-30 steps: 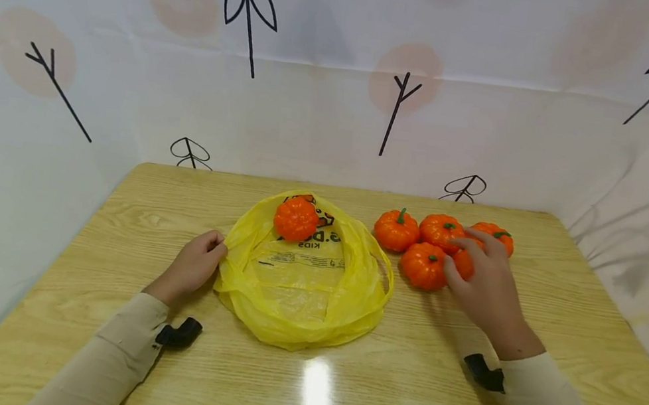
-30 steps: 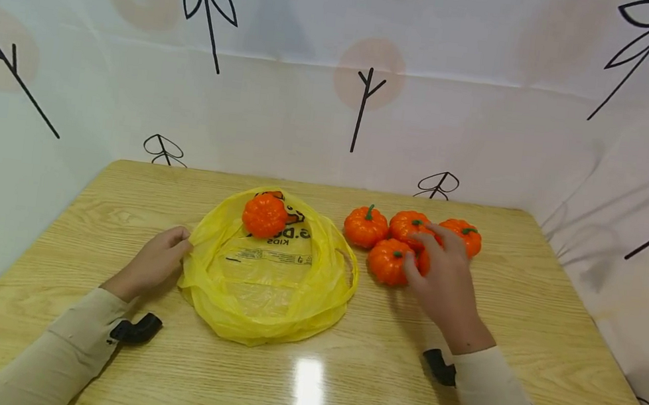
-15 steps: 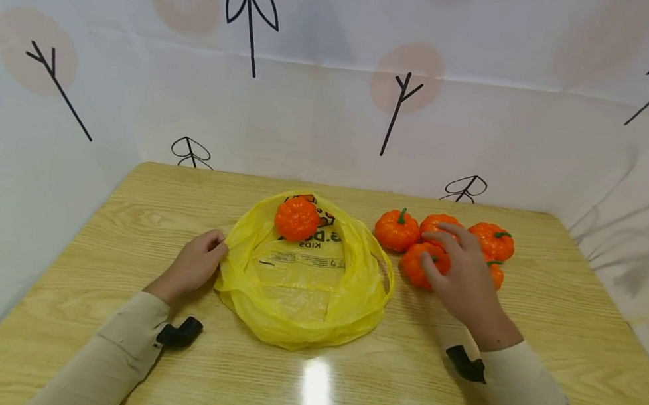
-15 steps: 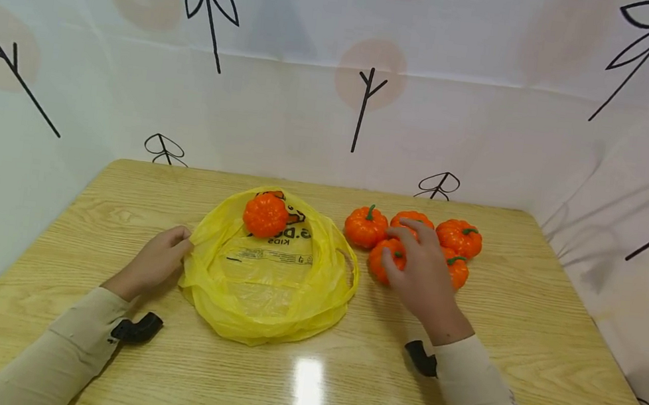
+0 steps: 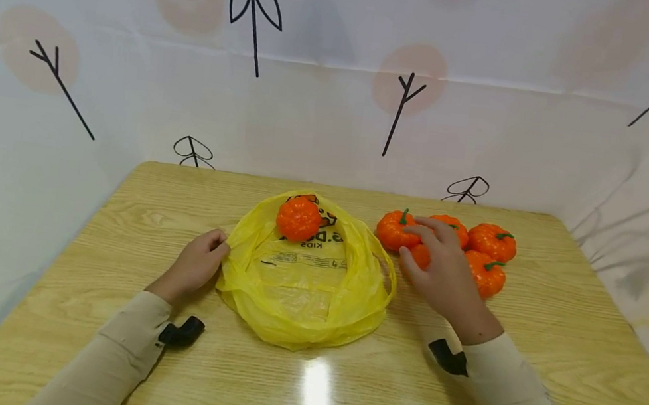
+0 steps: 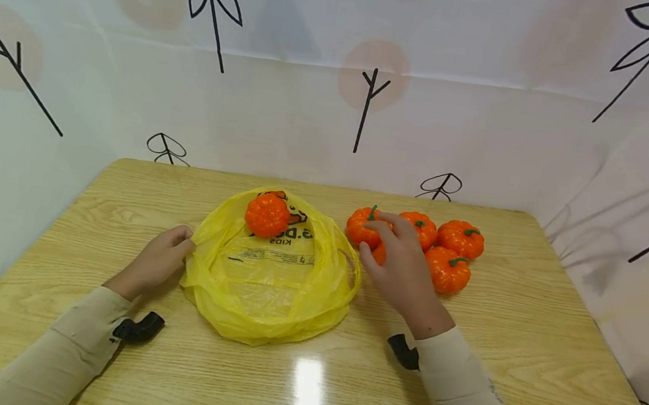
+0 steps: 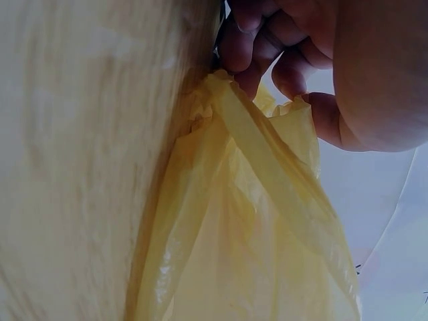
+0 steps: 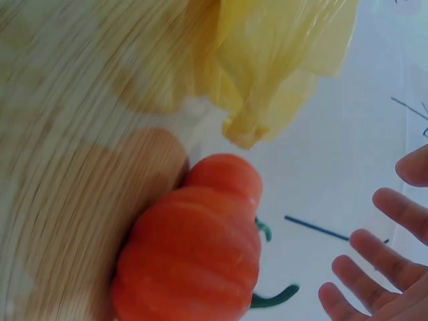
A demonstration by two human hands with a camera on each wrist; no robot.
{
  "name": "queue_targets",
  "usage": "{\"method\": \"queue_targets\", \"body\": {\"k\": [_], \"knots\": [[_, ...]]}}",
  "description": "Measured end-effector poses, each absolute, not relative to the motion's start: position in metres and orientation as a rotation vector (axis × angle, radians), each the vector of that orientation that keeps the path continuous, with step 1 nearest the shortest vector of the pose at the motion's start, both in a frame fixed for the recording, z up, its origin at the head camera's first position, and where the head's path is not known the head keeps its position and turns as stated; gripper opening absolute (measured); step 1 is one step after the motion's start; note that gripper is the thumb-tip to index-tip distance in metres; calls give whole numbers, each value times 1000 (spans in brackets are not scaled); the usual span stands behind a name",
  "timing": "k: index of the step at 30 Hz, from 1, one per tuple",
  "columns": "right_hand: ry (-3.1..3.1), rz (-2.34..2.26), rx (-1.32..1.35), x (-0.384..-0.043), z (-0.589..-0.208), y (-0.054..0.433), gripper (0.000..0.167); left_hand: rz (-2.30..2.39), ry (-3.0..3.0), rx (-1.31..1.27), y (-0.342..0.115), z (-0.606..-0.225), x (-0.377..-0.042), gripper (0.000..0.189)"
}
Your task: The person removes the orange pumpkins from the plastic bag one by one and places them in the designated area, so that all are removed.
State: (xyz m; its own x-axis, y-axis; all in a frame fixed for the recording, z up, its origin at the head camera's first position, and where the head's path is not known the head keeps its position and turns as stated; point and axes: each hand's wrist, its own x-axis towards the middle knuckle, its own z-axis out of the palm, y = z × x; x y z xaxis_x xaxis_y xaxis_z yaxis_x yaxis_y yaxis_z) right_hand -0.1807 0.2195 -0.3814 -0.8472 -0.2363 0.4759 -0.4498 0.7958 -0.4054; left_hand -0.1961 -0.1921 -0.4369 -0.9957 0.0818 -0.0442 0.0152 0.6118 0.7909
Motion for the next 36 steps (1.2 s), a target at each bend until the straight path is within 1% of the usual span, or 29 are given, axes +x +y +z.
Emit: {"method": "queue_targets", "body": {"k": [15, 36], "knots": [[-2611, 789, 620, -182, -378, 180, 33, 1345, 2748, 89, -191, -438, -197, 20], [-2661, 763, 678, -176, -380, 166, 38, 1322, 2752, 79, -194, -436, -197, 20]]}}
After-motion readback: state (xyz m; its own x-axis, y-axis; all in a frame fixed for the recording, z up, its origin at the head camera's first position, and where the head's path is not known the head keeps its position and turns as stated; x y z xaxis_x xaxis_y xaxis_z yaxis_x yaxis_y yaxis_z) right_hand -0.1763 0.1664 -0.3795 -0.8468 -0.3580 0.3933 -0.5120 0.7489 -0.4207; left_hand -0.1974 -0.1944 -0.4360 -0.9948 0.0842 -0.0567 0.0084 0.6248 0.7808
